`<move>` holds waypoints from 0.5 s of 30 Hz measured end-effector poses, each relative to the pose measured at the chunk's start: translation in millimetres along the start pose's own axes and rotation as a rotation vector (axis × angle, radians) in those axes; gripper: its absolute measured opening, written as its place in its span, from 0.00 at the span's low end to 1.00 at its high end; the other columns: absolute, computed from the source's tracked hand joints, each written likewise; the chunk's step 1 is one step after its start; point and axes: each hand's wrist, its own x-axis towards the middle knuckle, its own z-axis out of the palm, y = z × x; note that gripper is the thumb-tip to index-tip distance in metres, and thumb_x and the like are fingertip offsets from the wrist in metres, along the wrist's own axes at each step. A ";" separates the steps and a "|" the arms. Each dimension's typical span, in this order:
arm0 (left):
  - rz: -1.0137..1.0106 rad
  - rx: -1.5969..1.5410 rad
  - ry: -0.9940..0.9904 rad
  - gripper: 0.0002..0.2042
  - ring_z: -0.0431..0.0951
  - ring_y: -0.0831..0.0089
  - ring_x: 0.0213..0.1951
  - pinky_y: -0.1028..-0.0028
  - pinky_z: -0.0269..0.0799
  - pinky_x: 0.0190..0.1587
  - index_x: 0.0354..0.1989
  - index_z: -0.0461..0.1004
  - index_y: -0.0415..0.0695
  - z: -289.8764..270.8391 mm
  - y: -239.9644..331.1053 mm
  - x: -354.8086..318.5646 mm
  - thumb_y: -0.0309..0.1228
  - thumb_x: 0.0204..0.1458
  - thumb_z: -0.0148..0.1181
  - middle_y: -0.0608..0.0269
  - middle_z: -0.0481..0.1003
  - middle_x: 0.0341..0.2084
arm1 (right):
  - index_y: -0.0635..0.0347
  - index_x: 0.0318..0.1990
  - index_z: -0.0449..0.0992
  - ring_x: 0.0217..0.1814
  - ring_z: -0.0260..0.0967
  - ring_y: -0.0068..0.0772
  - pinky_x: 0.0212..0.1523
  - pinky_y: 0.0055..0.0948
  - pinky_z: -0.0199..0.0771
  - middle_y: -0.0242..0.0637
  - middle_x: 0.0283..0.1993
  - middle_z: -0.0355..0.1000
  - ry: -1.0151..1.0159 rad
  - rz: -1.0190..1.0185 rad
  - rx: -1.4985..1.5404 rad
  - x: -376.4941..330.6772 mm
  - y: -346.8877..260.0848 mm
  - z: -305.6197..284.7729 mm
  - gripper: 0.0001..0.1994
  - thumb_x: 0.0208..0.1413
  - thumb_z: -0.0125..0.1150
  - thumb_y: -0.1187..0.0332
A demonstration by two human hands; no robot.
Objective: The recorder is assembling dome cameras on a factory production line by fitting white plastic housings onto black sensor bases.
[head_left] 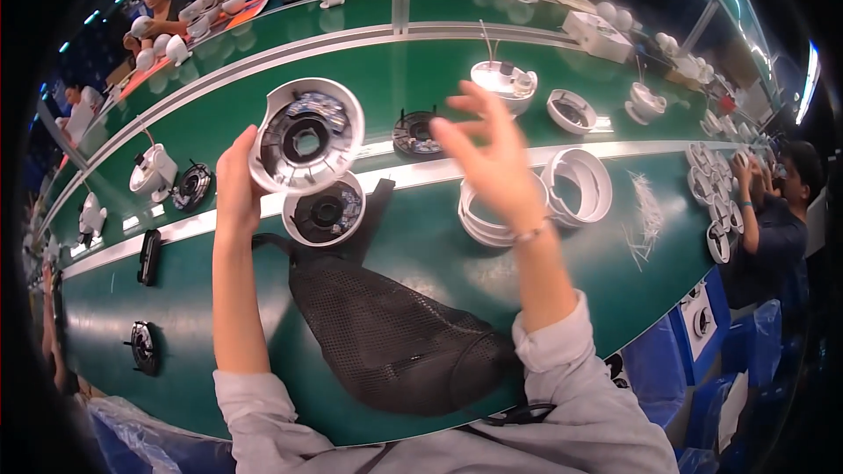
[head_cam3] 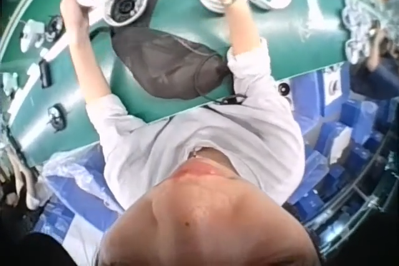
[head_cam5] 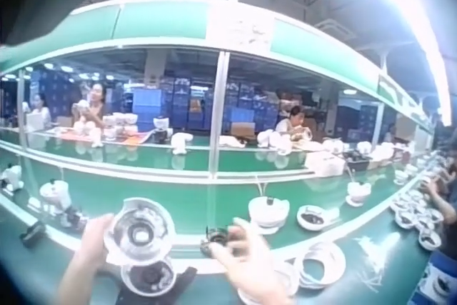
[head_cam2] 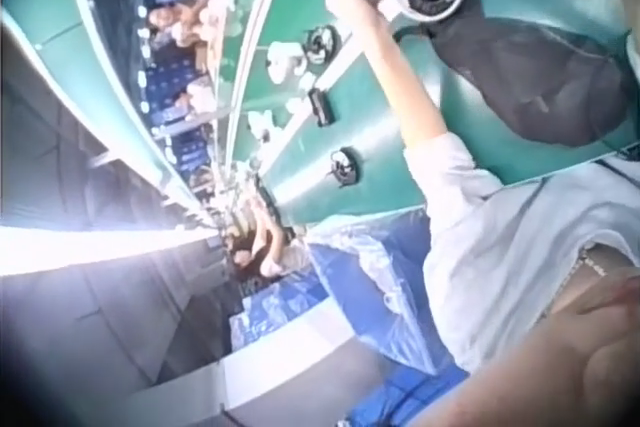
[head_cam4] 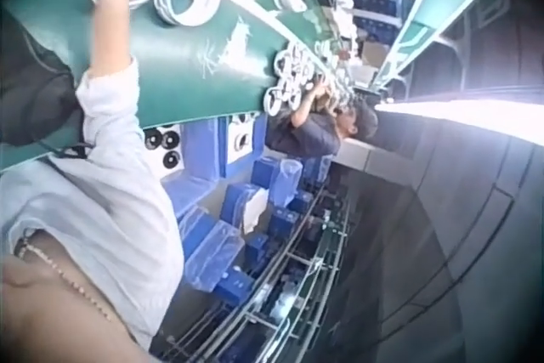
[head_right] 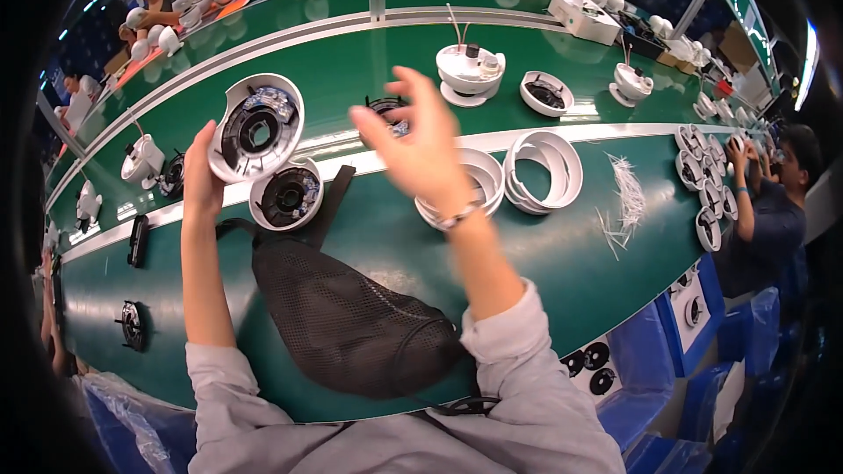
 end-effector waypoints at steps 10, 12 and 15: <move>-0.293 0.299 -0.051 0.21 0.73 0.63 0.28 0.68 0.74 0.28 0.38 0.66 0.34 -68.7 -90.2 112.1 0.44 0.46 0.51 0.49 0.69 0.27 | 0.64 0.36 0.71 0.43 0.65 0.41 0.45 0.32 0.63 0.43 0.39 0.68 -0.197 -0.048 -0.776 12.8 80.2 -80.4 0.21 0.30 0.66 0.66; -0.341 0.394 -0.062 0.23 0.74 0.62 0.23 0.69 0.75 0.22 0.33 0.67 0.29 -56.0 -91.1 121.2 0.44 0.46 0.51 0.50 0.70 0.22 | 0.61 0.29 0.74 0.40 0.67 0.41 0.43 0.32 0.65 0.42 0.36 0.70 -0.195 0.002 -0.823 11.1 101.2 -87.2 0.16 0.26 0.67 0.71; -0.286 1.172 -0.170 0.33 0.75 0.68 0.22 0.70 0.73 0.25 0.29 0.72 0.35 -52.9 -47.9 115.9 0.60 0.39 0.47 0.49 0.73 0.26 | 0.61 0.25 0.74 0.35 0.68 0.38 0.39 0.30 0.67 0.41 0.30 0.71 -0.181 0.102 -0.762 16.4 117.8 -86.8 0.12 0.26 0.66 0.74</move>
